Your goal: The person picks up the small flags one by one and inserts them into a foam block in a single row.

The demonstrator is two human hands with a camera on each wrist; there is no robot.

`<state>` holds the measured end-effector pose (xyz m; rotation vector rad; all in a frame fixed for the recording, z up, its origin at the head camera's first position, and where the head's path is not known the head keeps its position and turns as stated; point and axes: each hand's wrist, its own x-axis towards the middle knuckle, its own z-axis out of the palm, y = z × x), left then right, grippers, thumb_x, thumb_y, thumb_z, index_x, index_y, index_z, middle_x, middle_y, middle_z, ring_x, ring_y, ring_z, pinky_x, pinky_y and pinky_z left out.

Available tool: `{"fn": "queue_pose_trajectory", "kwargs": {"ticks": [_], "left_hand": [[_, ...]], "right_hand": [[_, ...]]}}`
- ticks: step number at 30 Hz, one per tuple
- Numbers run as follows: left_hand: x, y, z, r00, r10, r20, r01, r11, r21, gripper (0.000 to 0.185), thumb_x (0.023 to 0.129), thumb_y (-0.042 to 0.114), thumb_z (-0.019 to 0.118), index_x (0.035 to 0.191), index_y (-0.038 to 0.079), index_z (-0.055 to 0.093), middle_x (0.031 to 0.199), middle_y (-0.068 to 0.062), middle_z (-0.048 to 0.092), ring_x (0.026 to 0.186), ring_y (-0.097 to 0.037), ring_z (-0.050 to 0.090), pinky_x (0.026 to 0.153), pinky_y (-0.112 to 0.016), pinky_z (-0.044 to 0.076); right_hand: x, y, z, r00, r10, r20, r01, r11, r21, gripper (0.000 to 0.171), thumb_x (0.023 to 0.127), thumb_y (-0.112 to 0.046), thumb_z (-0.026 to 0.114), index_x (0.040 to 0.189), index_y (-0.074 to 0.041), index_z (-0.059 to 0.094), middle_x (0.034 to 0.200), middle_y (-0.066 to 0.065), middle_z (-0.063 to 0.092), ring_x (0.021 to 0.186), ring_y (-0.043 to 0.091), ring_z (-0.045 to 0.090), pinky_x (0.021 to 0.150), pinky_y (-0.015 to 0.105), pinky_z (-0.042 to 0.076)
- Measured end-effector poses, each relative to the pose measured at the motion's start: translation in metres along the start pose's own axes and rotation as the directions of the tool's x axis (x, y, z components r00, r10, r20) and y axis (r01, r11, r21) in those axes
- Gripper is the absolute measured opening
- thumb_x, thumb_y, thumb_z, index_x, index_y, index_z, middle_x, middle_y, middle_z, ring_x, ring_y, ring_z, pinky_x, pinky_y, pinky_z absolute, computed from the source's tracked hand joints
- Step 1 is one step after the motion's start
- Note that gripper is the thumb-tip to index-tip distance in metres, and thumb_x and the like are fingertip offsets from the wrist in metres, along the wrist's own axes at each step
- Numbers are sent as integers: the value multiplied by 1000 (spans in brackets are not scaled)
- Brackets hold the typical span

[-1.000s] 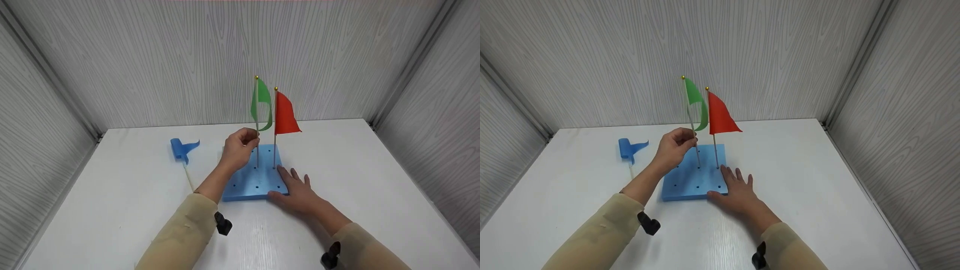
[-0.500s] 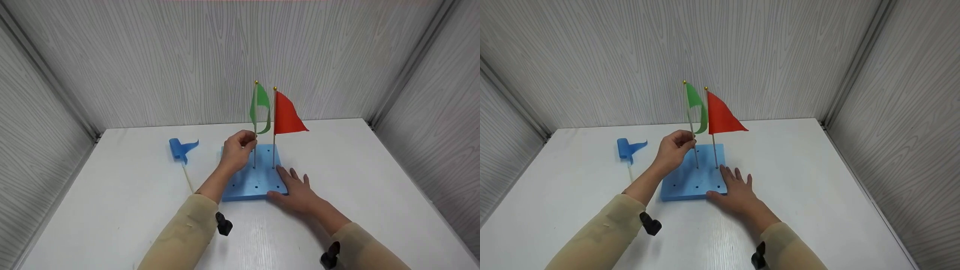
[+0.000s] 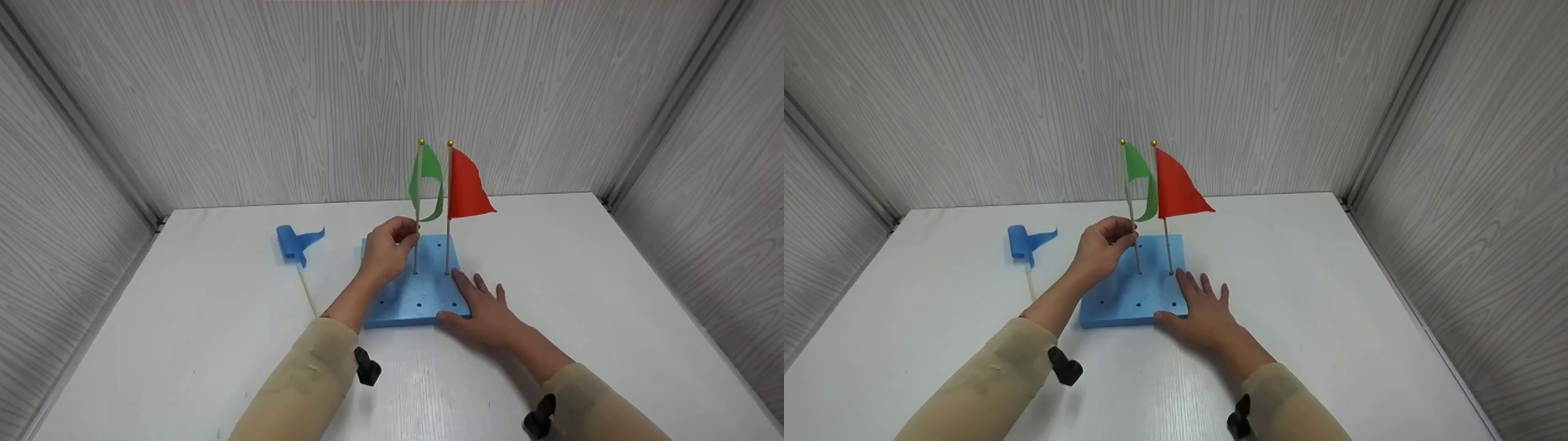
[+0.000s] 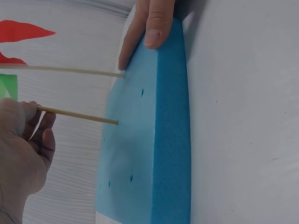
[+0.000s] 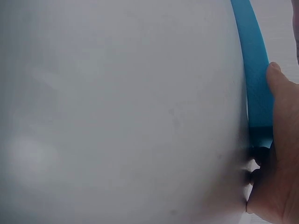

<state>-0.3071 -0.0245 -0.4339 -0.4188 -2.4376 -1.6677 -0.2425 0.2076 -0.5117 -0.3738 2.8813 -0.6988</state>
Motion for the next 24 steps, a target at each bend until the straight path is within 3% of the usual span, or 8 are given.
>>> {"fn": "queue_pose_trajectory", "kwargs": {"ticks": [14, 24], "left_hand": [[0, -5, 3, 998, -52, 41, 52, 998, 23, 17, 107, 11, 65, 122, 8, 73, 109, -1, 71, 100, -18, 65, 91, -31, 57], [0, -6, 6, 999, -45, 9, 45, 999, -1, 14, 106, 9, 66, 118, 9, 73, 108, -3, 72, 99, -18, 64, 89, -32, 55]], "right_hand": [[-1, 0, 0, 1000, 10, 6, -10, 1000, -12, 107, 92, -81, 53, 172, -23, 14, 173, 12, 27, 161, 43, 13, 123, 71, -4], [-1, 0, -2, 1000, 12, 12, -12, 1000, 25, 107, 92, -80, 56, 172, -23, 14, 174, 10, 24, 162, 41, 9, 123, 69, -7]]}}
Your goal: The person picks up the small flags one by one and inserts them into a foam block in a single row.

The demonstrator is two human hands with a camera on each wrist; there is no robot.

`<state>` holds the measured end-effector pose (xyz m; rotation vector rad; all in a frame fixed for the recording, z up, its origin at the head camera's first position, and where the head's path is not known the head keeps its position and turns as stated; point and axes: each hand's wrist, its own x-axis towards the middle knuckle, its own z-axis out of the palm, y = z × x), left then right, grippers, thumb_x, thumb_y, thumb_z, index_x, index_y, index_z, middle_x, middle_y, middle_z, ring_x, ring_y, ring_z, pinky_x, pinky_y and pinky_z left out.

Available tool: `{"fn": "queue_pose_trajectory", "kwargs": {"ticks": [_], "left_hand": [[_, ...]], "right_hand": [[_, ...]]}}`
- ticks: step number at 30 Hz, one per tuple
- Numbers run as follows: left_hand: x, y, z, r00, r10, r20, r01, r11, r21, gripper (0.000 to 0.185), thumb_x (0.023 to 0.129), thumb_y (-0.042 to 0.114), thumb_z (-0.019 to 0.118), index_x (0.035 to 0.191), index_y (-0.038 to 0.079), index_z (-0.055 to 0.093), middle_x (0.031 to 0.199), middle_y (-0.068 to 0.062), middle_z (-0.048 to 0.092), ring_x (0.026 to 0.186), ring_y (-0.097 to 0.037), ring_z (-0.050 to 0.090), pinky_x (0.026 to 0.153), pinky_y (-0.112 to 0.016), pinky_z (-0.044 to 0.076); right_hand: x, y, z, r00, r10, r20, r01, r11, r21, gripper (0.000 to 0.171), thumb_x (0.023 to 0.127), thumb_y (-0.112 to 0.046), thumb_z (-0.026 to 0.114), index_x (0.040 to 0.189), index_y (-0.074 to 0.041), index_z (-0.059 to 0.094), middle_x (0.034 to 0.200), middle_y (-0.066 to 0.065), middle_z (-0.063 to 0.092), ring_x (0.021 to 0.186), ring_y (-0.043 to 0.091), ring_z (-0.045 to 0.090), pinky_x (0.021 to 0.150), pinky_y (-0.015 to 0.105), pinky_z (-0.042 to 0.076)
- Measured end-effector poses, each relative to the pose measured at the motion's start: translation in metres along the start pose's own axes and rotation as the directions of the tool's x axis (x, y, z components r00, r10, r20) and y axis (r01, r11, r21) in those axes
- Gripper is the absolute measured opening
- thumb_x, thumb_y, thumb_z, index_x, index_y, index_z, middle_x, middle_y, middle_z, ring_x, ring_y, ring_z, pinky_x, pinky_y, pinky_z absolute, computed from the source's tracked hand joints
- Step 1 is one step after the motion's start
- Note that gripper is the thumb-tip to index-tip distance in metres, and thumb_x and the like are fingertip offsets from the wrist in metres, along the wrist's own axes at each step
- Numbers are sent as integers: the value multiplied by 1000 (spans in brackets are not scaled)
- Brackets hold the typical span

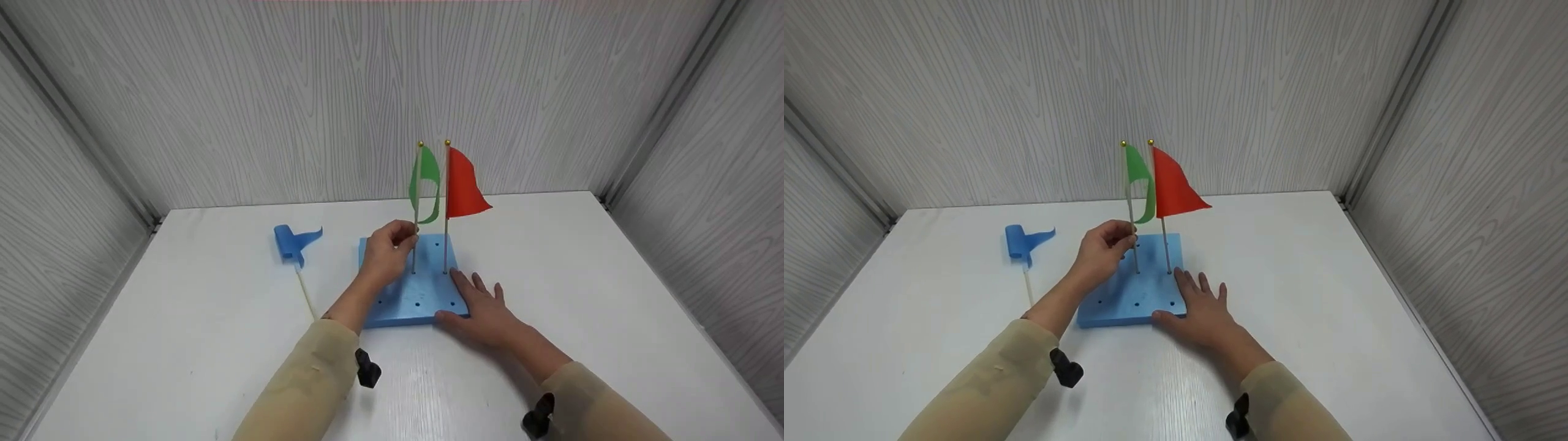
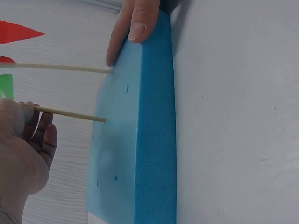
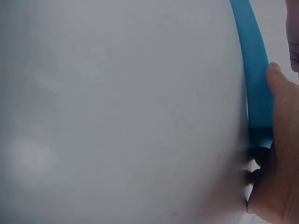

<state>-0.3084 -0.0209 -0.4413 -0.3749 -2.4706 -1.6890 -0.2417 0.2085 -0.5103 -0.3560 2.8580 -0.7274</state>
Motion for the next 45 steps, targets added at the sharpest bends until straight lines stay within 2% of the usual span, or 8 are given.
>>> {"fn": "queue_pose_trajectory", "kwargs": {"ticks": [7, 11, 16, 22, 30, 36, 45], "left_hand": [[-3, -1, -7, 1000, -25, -8, 24, 999, -28, 24, 106, 10, 66, 129, 12, 71, 118, -3, 71, 109, -19, 65, 97, -34, 54], [-6, -2, -17, 999, -34, -1, 34, 999, -10, 29, 106, 12, 66, 135, 13, 69, 125, -3, 71, 115, -20, 65, 100, -35, 54], [-10, -1, -34, 999, -35, -13, 35, 999, 9, 30, 107, 13, 65, 136, 14, 68, 124, -2, 71, 117, -20, 65, 103, -37, 52], [-14, -3, -61, 999, -29, -32, 29, 1000, -7, 29, 107, 13, 65, 136, 14, 68, 119, -3, 71, 114, -20, 65, 100, -37, 54], [-24, -6, -107, 999, -34, -43, 34, 999, 9, 29, 107, 14, 65, 136, 12, 68, 116, -6, 72, 109, -21, 67, 95, -35, 56], [-33, -17, -141, 999, -31, -44, 31, 999, 7, 31, 107, 13, 66, 138, 8, 67, 118, -12, 71, 110, -22, 68, 95, -27, 55], [-52, -43, -174, 991, -125, -41, 126, 992, 22, 34, 108, 17, 64, 141, 7, 64, 123, -17, 69, 113, -24, 72, 101, -27, 54]], "right_hand": [[1, -1, 1, 1000, 5, 10, -5, 1000, -1, 107, 91, -81, 55, 172, -26, 13, 175, 6, 21, 162, 38, 8, 124, 68, -8], [1, -1, 2, 1000, 6, 4, -6, 1000, -1, 108, 90, -83, 55, 172, -27, 13, 175, 6, 21, 162, 39, 8, 123, 69, -8], [2, 0, 1, 1000, 2, 2, -2, 1000, 1, 108, 90, -83, 56, 172, -26, 14, 176, 6, 21, 162, 40, 9, 123, 70, -8], [3, 2, -1, 1000, -5, 3, 5, 1000, 17, 108, 91, -81, 56, 172, -25, 14, 175, 7, 22, 162, 40, 8, 123, 69, -9], [3, 5, -1, 1000, -22, -18, 22, 1000, -5, 107, 93, -80, 55, 172, -19, 17, 174, 11, 24, 161, 44, 10, 122, 72, -6], [1, 7, 0, 1000, -6, -14, 6, 1000, -13, 109, 91, -83, 54, 172, -21, 15, 176, 9, 20, 162, 42, 9, 123, 70, -8], [2, 8, 3, 1000, -8, -26, 7, 1000, -10, 112, 89, -85, 53, 172, -19, 17, 175, 9, 23, 161, 43, 11, 122, 72, -6]]}}
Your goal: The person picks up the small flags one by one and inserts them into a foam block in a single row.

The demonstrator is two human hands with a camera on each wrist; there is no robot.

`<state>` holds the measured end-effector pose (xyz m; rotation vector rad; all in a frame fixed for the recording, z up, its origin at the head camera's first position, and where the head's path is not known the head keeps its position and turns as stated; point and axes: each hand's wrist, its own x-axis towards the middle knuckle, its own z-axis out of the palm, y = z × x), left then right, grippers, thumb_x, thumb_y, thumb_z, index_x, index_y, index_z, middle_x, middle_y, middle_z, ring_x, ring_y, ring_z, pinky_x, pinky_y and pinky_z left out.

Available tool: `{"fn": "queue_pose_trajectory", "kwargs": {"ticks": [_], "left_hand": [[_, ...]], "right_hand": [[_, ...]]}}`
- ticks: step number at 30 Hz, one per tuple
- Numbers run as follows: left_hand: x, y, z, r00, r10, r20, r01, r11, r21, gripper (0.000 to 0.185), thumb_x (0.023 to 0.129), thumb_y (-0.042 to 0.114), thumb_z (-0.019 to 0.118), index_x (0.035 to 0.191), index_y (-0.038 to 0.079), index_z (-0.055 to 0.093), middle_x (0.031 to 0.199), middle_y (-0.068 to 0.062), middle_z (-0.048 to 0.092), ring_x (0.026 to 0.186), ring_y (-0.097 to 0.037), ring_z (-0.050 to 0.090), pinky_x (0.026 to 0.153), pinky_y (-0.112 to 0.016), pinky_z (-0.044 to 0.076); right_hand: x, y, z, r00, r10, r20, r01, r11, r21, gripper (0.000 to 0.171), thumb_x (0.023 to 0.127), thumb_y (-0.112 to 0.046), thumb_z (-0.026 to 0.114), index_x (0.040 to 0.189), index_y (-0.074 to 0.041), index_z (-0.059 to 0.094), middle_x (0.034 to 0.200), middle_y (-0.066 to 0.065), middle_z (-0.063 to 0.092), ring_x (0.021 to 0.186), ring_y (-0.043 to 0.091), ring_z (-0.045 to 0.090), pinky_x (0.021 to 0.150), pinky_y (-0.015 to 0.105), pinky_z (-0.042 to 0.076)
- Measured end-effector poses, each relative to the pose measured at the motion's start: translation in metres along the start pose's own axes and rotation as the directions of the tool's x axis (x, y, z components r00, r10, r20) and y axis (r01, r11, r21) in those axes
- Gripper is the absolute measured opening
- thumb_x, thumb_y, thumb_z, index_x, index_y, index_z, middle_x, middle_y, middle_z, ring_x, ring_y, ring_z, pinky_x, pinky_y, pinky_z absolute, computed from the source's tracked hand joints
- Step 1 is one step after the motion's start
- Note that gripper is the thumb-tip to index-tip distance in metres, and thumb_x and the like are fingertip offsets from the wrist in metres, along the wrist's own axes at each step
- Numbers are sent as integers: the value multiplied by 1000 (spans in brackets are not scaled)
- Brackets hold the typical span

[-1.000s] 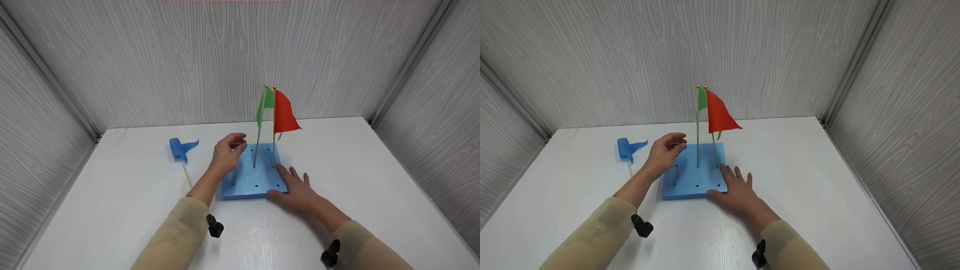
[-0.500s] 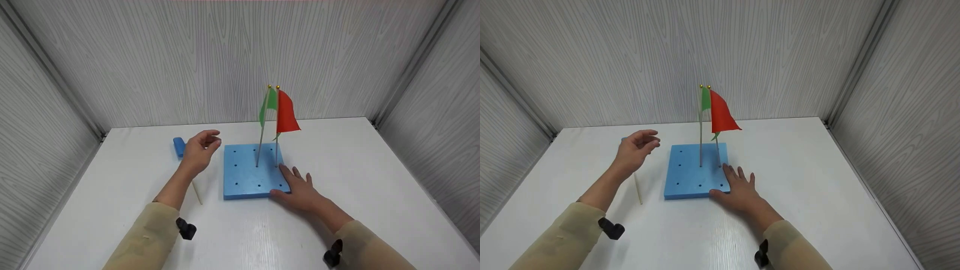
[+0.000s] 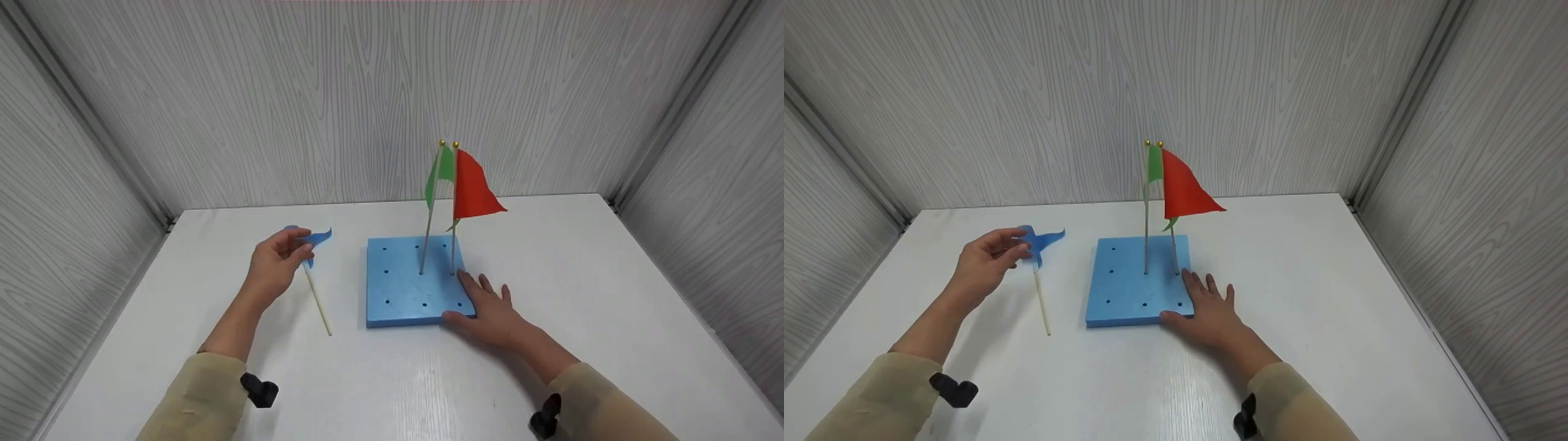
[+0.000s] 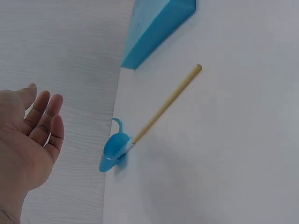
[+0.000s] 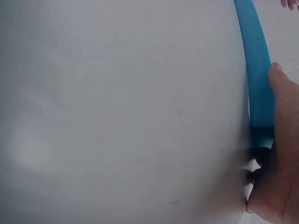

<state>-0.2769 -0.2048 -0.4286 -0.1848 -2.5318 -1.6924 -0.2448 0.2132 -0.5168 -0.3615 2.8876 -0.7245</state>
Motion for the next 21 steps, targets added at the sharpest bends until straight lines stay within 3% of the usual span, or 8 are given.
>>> {"fn": "queue_pose_trajectory", "kwargs": {"ticks": [6, 11, 21], "left_hand": [[-9, -20, -9, 999, -50, 18, 50, 998, 24, 36, 109, 19, 64, 143, 6, 62, 124, -19, 68, 108, -26, 74, 99, -36, 55], [-16, -37, -12, 995, -99, 30, 98, 995, 38, 37, 109, 17, 63, 144, 6, 61, 125, -22, 69, 106, -26, 75, 93, -35, 56], [-23, -63, -4, 983, -170, 71, 165, 983, 80, 42, 107, 14, 65, 147, 4, 59, 115, -17, 73, 103, -26, 74, 93, -35, 57]], "right_hand": [[0, 0, 0, 1000, -3, -2, 3, 1000, 3, 110, 90, -84, 55, 172, -21, 17, 175, 9, 24, 161, 43, 11, 122, 72, -6], [0, 0, -1, 1000, -10, 5, 10, 1000, 13, 109, 91, -82, 56, 172, -20, 17, 175, 10, 23, 161, 44, 11, 122, 72, -6], [0, -1, -5, 1000, -12, 17, 11, 1000, 15, 110, 91, -83, 55, 172, -21, 15, 176, 9, 21, 162, 42, 9, 122, 71, -7]]}}
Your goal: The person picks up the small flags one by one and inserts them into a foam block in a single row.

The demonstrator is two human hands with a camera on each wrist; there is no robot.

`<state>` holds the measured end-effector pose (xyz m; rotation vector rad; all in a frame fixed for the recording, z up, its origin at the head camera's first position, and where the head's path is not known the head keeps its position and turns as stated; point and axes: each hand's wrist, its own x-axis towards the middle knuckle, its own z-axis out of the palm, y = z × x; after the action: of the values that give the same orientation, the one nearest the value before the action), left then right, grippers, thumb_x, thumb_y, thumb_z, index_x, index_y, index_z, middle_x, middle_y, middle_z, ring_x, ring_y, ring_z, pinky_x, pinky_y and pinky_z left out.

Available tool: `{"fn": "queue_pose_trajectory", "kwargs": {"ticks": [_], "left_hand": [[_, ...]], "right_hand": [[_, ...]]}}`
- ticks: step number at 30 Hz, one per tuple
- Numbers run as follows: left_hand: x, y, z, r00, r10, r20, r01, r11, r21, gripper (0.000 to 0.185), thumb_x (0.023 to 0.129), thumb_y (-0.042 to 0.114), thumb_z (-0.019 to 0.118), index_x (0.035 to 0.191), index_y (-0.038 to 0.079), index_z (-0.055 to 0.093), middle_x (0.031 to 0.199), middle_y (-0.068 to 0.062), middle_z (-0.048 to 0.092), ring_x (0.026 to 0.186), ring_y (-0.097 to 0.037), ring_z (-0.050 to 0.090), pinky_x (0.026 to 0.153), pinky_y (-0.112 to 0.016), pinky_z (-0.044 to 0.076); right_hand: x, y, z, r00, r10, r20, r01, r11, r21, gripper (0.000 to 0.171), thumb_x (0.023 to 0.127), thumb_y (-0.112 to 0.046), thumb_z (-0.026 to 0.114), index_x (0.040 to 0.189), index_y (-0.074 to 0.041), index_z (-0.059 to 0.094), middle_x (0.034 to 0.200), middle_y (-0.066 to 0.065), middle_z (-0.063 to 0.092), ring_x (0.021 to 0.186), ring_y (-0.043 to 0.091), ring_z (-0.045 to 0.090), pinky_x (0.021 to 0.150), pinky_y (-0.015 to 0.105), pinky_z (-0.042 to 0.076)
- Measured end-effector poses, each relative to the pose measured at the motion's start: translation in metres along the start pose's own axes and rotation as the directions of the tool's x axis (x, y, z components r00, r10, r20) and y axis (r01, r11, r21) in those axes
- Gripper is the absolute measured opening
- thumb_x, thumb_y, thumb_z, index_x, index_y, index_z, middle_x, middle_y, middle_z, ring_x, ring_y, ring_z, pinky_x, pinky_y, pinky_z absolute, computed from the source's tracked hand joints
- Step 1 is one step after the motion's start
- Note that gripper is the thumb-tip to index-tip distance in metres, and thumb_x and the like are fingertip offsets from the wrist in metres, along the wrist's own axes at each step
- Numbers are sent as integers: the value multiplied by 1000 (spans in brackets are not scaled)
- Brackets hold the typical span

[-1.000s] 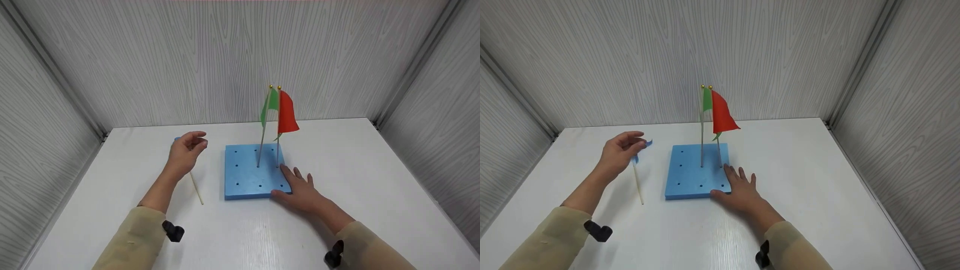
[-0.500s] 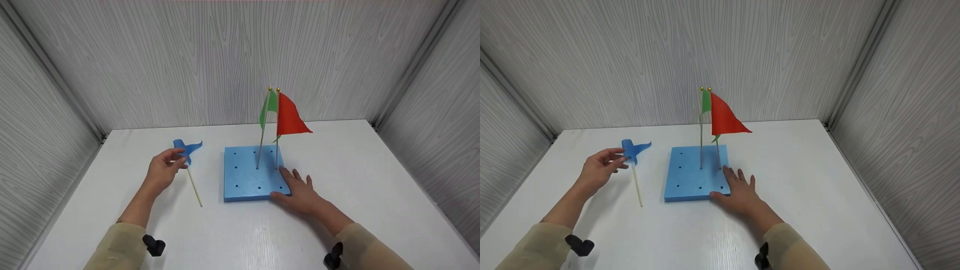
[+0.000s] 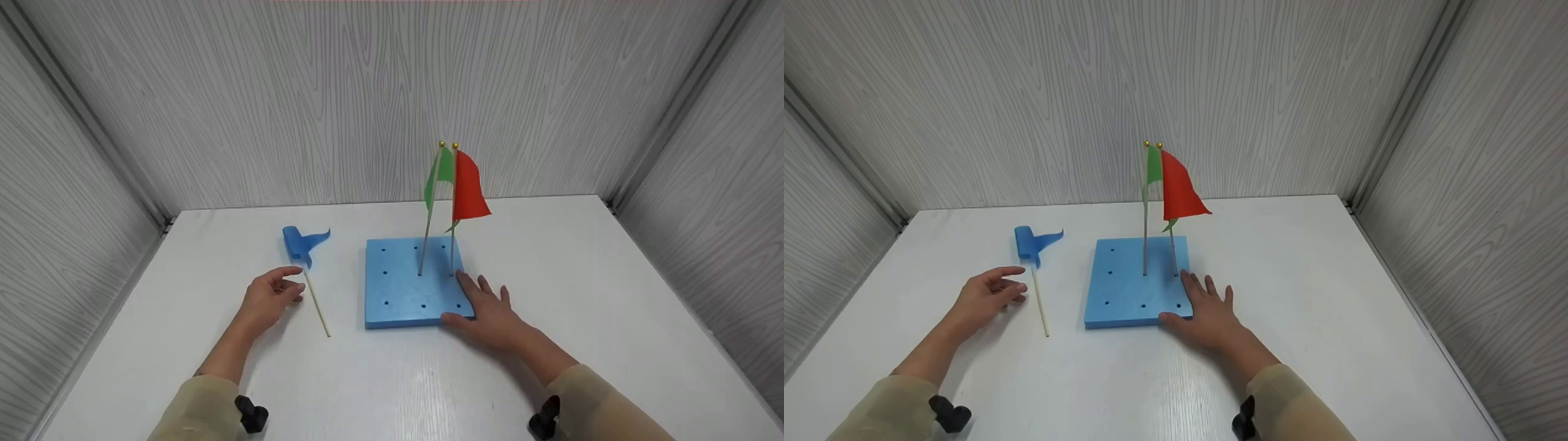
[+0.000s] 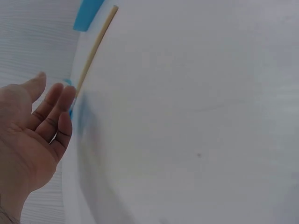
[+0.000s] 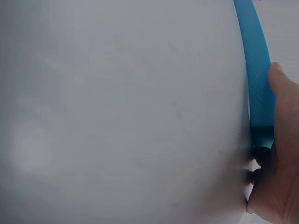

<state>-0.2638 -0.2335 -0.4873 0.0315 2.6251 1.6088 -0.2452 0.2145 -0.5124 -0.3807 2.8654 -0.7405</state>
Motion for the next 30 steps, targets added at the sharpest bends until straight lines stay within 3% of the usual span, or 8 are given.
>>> {"fn": "queue_pose_trajectory", "kwargs": {"ticks": [6, 12, 16, 23, 30], "left_hand": [[2, -6, 5, 1000, -12, 5, 12, 1000, -2, 42, 106, 12, 67, 146, 4, 61, 109, -15, 73, 99, -24, 73, 85, -21, 55], [5, -8, 10, 1000, -13, 10, 13, 1000, 12, 41, 105, 11, 68, 145, 5, 62, 107, -13, 72, 96, -22, 68, 81, -19, 54], [5, -9, 13, 1000, -15, 7, 14, 999, 32, 41, 105, 13, 68, 145, 7, 63, 107, -11, 72, 95, -22, 64, 81, -22, 53], [5, -10, 18, 999, 32, 10, -33, 994, 102, 42, 103, 15, 71, 144, 9, 65, 109, -8, 73, 102, -23, 63, 93, -36, 50], [3, -11, 22, 999, 36, 32, -41, 988, 151, 40, 102, 16, 72, 142, 10, 67, 107, -6, 69, 98, -23, 59, 92, -37, 50]], "right_hand": [[-1, -2, 0, 1000, -8, -8, 8, 1000, 5, 108, 92, -80, 57, 172, -20, 16, 175, 9, 22, 161, 43, 10, 122, 71, -7], [-1, -2, 1, 1000, 4, -8, -4, 1000, 2, 109, 91, -81, 57, 172, -20, 15, 175, 10, 22, 161, 43, 9, 122, 72, -7], [0, -2, 0, 1000, 4, -5, -4, 1000, 1, 109, 91, -81, 57, 172, -20, 15, 175, 10, 22, 161, 43, 9, 122, 72, -7], [-2, -2, 0, 1000, 10, -8, -10, 1000, 4, 110, 91, -80, 59, 172, -19, 16, 175, 10, 23, 161, 43, 10, 122, 71, -7], [-2, -2, 0, 1000, 11, -2, -11, 1000, 0, 109, 91, -80, 58, 172, -20, 15, 175, 9, 21, 162, 41, 8, 123, 70, -8]]}}
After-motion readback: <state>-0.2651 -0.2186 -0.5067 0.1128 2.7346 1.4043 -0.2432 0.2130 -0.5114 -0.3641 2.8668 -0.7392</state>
